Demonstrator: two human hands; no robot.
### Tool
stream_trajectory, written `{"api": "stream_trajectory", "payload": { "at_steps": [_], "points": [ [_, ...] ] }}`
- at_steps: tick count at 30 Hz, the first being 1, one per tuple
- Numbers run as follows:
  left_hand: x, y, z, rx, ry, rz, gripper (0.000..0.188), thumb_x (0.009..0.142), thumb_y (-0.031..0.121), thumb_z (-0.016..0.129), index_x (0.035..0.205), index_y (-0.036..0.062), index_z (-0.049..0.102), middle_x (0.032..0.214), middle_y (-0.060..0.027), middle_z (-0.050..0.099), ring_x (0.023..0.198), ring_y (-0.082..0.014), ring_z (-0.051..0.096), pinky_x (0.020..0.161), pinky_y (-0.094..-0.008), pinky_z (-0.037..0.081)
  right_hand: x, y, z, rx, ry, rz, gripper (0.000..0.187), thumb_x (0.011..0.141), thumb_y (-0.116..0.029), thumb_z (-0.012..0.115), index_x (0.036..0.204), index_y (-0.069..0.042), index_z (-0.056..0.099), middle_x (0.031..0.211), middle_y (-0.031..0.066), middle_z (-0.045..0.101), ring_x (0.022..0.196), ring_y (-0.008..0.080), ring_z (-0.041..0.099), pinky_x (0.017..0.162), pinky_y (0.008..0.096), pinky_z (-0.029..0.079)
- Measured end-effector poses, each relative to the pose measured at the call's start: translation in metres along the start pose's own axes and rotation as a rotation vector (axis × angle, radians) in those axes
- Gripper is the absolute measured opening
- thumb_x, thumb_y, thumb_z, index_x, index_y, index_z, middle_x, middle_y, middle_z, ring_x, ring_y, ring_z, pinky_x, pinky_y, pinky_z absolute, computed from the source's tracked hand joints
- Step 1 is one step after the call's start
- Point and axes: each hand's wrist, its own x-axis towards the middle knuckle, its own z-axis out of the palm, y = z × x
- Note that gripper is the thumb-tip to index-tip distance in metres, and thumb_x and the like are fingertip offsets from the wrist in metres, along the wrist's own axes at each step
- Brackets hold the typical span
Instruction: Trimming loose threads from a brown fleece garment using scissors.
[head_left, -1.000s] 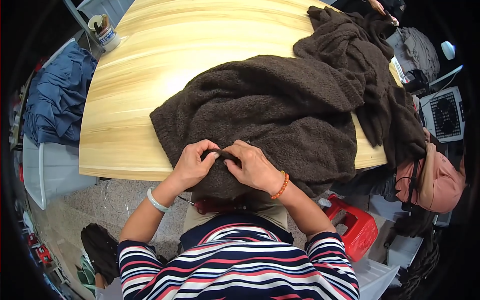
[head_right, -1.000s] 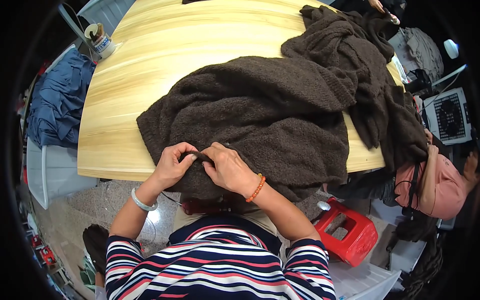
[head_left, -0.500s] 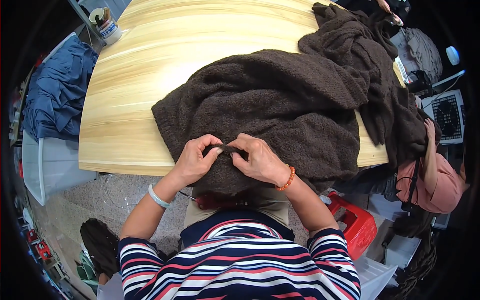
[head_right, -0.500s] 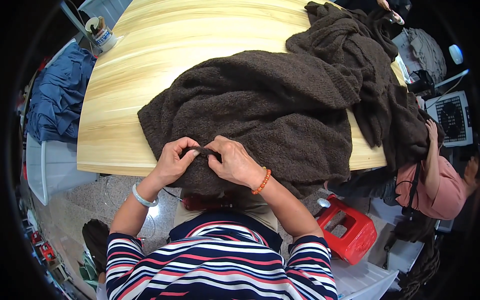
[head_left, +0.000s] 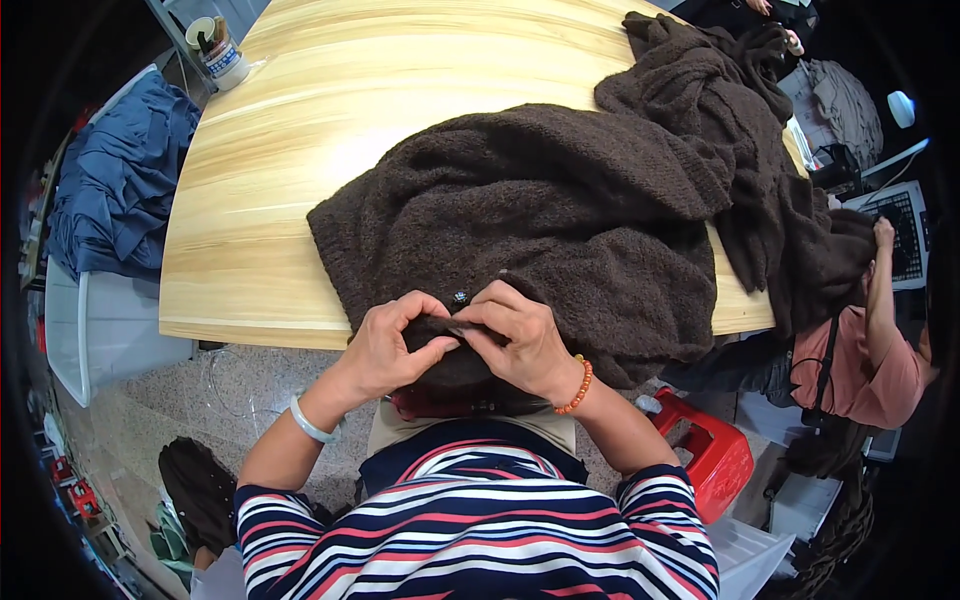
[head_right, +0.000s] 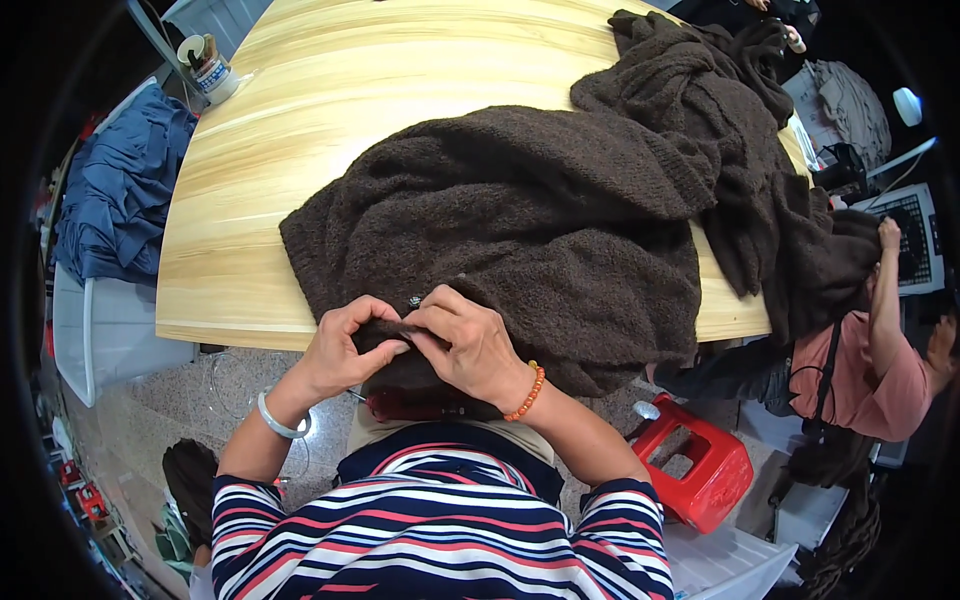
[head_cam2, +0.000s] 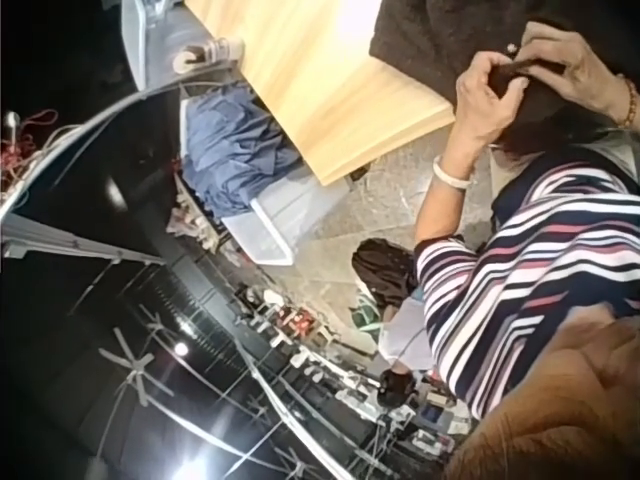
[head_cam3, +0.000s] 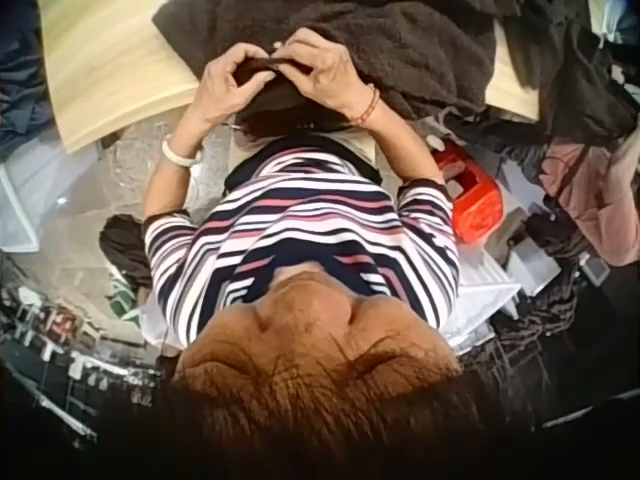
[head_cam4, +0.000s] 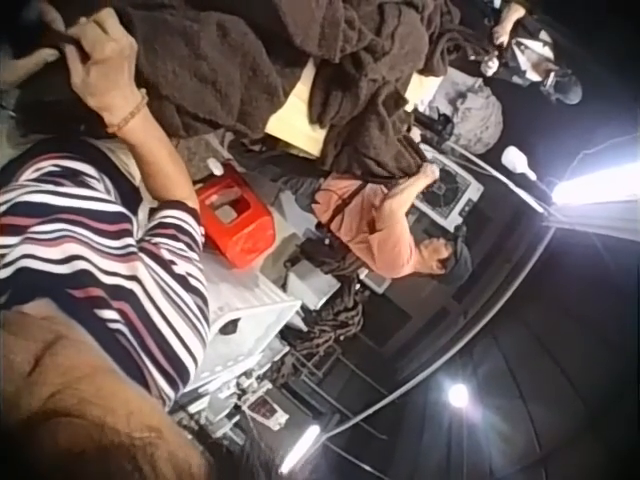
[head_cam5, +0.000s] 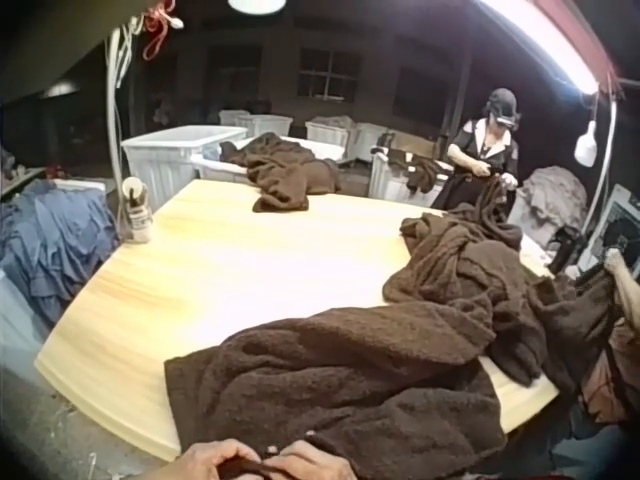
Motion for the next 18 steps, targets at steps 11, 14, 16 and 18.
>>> {"api": "stream_trajectory", "payload": {
  "at_steps": [11,14,16,18],
  "points": [
    [-0.005,-0.009,0.01,-0.034,0.01,0.1,0.018,0.079,-0.001,0.065,0.097,-0.0002,0.07,0.088,-0.0071,0.072,0.081,-0.0131,0.066,0.074,-0.0266,0.051,-0.016,-0.008,0.0,0.142,0.01,0.096,0.022,0.078,0.004,0.069,0.099,-0.001,0.066,0.09,0.0062,0.061,0.065,0.0104,0.057,0.054,0.0222,0.045],
    [-0.009,-0.014,0.01,-0.277,0.007,-0.028,0.015,0.083,0.001,0.065,0.096,-0.0008,0.07,0.086,-0.0039,0.07,0.081,-0.0086,0.063,0.074,-0.0242,0.05,-0.014,-0.01,0.001,0.177,0.041,0.126,0.017,0.08,0.003,0.067,0.097,-0.001,0.066,0.084,0.0056,0.06,0.064,0.0088,0.056,0.053,0.0218,0.043],
    [-0.008,-0.012,0.009,-0.27,0.024,-0.038,0.013,0.084,0.002,0.065,0.096,-0.0007,0.069,0.085,-0.0021,0.069,0.08,-0.0069,0.061,0.073,-0.0234,0.049,-0.011,-0.012,-0.001,0.209,0.027,0.19,0.014,0.082,0.001,0.067,0.096,0.0,0.066,0.083,0.0041,0.061,0.063,0.007,0.055,0.053,0.0215,0.042],
    [-0.01,-0.013,0.009,-0.265,0.046,-0.06,0.01,0.086,0.003,0.065,0.095,-0.0007,0.068,0.084,-0.0004,0.068,0.08,-0.0052,0.059,0.073,-0.0226,0.049,-0.009,-0.013,-0.002,0.25,0.005,0.26,0.012,0.084,0.0,0.067,0.096,0.0,0.066,0.082,0.0027,0.061,0.063,0.0052,0.054,0.053,0.0212,0.042]
  ]
}}
